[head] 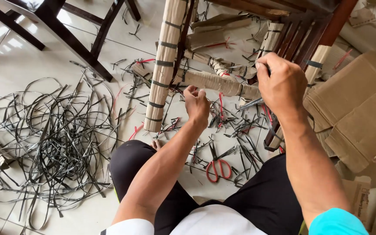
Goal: Wrapping a wooden chair backrest with protective cardboard and securing it with plastic cable ties.
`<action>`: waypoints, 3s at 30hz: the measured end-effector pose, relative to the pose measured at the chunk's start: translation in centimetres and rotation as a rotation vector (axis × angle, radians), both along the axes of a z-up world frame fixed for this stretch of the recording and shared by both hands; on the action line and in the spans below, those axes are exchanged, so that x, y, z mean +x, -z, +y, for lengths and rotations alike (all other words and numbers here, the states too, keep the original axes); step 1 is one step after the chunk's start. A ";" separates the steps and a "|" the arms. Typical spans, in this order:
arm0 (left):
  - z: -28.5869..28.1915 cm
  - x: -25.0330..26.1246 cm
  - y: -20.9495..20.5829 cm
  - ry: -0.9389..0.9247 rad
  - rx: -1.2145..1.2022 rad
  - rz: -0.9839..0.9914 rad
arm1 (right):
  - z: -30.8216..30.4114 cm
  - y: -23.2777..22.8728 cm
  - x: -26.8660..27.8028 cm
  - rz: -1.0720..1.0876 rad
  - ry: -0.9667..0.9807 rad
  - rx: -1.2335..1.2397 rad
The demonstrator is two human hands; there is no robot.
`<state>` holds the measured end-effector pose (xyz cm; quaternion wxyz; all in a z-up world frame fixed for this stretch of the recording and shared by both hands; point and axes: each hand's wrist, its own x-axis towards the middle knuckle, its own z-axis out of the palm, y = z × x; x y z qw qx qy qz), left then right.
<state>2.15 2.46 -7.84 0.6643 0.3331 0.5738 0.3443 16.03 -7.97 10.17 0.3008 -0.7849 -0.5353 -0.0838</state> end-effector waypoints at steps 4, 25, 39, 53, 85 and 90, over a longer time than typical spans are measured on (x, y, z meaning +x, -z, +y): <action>0.7 0.3 0.9 0.109 0.186 0.145 | 2.2 0.9 1.4 -0.214 -0.023 -0.101; -1.9 -2.3 -7.8 0.620 0.399 0.413 | 4.9 -1.3 -0.7 -0.151 -0.139 -0.467; -1.5 -2.3 -8.5 0.498 -0.180 -0.248 | -2.9 6.1 -7.7 0.576 -0.048 -0.216; -2.1 -2.0 -8.2 0.447 -0.249 -0.316 | -3.4 11.9 -12.9 0.976 0.101 0.088; -6.5 -1.6 -10.4 0.852 0.195 -0.106 | -10.8 12.0 -8.8 1.068 0.066 0.333; -7.1 -0.7 -11.0 0.913 0.222 -0.206 | -11.0 8.9 -5.8 0.704 0.125 0.312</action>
